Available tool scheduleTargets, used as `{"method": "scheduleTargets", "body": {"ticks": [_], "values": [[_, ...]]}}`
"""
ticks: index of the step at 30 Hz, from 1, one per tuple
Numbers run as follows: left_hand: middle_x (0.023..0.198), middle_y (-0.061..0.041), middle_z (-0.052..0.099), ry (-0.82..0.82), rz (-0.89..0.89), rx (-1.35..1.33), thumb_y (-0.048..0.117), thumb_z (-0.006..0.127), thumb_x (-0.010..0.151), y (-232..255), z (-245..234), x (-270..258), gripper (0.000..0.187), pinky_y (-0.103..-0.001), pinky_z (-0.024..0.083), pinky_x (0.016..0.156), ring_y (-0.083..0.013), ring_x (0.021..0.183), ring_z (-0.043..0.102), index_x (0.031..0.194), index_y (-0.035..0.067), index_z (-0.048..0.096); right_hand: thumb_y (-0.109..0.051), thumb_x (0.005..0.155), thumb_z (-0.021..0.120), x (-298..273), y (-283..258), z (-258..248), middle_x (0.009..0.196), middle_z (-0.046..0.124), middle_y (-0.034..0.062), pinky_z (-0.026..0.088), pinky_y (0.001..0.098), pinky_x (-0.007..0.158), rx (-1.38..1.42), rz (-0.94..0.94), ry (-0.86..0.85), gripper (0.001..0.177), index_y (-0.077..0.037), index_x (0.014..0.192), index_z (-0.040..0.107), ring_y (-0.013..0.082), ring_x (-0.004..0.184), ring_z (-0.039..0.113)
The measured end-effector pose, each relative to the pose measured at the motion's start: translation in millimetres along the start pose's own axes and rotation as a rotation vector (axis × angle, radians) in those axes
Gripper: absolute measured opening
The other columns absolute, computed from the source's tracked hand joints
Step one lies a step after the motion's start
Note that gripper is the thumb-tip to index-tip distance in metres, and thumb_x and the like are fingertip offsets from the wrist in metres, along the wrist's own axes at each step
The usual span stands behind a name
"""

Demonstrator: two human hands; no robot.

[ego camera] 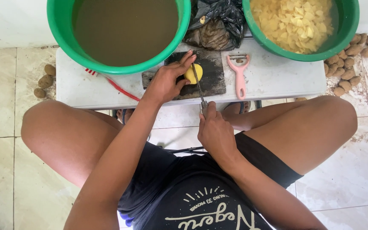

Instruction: Slicing a peeled potato into thin rounds using a kitchen knife on a small wooden cutting board.

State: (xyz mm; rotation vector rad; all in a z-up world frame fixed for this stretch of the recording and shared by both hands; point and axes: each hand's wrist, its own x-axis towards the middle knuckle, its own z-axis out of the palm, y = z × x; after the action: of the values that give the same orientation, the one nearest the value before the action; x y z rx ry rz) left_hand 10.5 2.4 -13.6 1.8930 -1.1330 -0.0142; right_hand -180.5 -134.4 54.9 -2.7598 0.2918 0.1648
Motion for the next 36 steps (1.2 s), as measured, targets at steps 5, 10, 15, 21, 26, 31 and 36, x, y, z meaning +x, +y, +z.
{"method": "scheduleTargets", "body": {"ticks": [5,10,15,21,26,31,36], "values": [[0.158,-0.011,0.052,0.004,0.007,0.033,0.001,0.080,0.089,-0.2,0.2,-0.5,0.075,-0.052,0.050,0.112,-0.0392,0.128,0.063,0.156,0.010,0.047,-0.022,0.106,0.041,2.3,6.9,12.7,0.084,0.069,0.0239,0.062,0.0504,0.059,-0.015,-0.009,0.016,0.048,0.012,0.139,0.046,0.0420,0.071,0.075],[0.160,-0.006,0.050,0.005,0.006,0.129,0.006,0.082,0.089,-3.3,0.8,-1.2,0.075,-0.046,0.048,0.116,-0.0327,0.138,0.057,0.156,0.010,0.049,-0.022,0.106,0.041,1.4,4.4,11.1,0.081,0.069,0.0228,0.061,0.0488,0.055,-0.027,-0.026,0.051,0.048,0.013,0.138,0.047,0.0409,0.067,0.075],[0.159,-0.005,0.052,-0.001,-0.021,0.210,0.008,0.085,0.085,3.1,-2.2,-1.9,0.076,-0.046,0.047,0.116,-0.0319,0.138,0.056,0.153,0.007,0.051,-0.022,0.106,0.041,0.9,3.8,14.1,0.079,0.069,0.0193,0.062,0.0446,0.054,-0.152,-0.030,0.080,0.047,0.011,0.138,0.048,0.0367,0.065,0.075],[0.163,0.005,0.047,-0.027,-0.094,0.310,0.015,0.082,0.085,5.5,2.1,-3.4,0.079,-0.044,0.050,0.114,-0.0257,0.143,0.051,0.156,0.013,0.048,-0.022,0.106,0.043,0.4,8.7,25.8,0.077,0.068,0.0174,0.061,0.0407,0.049,-0.217,-0.066,0.160,0.046,0.012,0.137,0.051,0.0332,0.059,0.074],[0.164,0.005,0.046,-0.035,-0.103,0.320,0.015,0.080,0.086,9.0,3.9,-5.1,0.080,-0.044,0.051,0.114,-0.0256,0.143,0.051,0.158,0.015,0.046,-0.023,0.106,0.042,-1.1,12.7,29.6,0.076,0.067,0.0171,0.060,0.0403,0.049,-0.222,-0.077,0.182,0.047,0.012,0.137,0.051,0.0326,0.058,0.074],[0.163,0.005,0.046,-0.029,-0.118,0.328,0.016,0.079,0.086,8.5,4.1,-2.6,0.079,-0.044,0.051,0.113,-0.0265,0.142,0.051,0.158,0.017,0.046,-0.023,0.107,0.041,0.6,10.9,26.0,0.077,0.067,0.0174,0.061,0.0406,0.050,-0.201,-0.055,0.139,0.047,0.011,0.138,0.050,0.0333,0.060,0.074],[0.162,0.008,0.048,-0.082,-0.165,0.398,0.021,0.076,0.087,17.6,-0.5,0.9,0.077,-0.045,0.053,0.110,-0.0244,0.143,0.050,0.158,0.017,0.046,-0.025,0.107,0.039,3.6,14.7,30.4,0.077,0.067,0.0200,0.061,0.0453,0.050,-0.103,-0.029,0.090,0.049,0.012,0.139,0.047,0.0374,0.062,0.074]]}}
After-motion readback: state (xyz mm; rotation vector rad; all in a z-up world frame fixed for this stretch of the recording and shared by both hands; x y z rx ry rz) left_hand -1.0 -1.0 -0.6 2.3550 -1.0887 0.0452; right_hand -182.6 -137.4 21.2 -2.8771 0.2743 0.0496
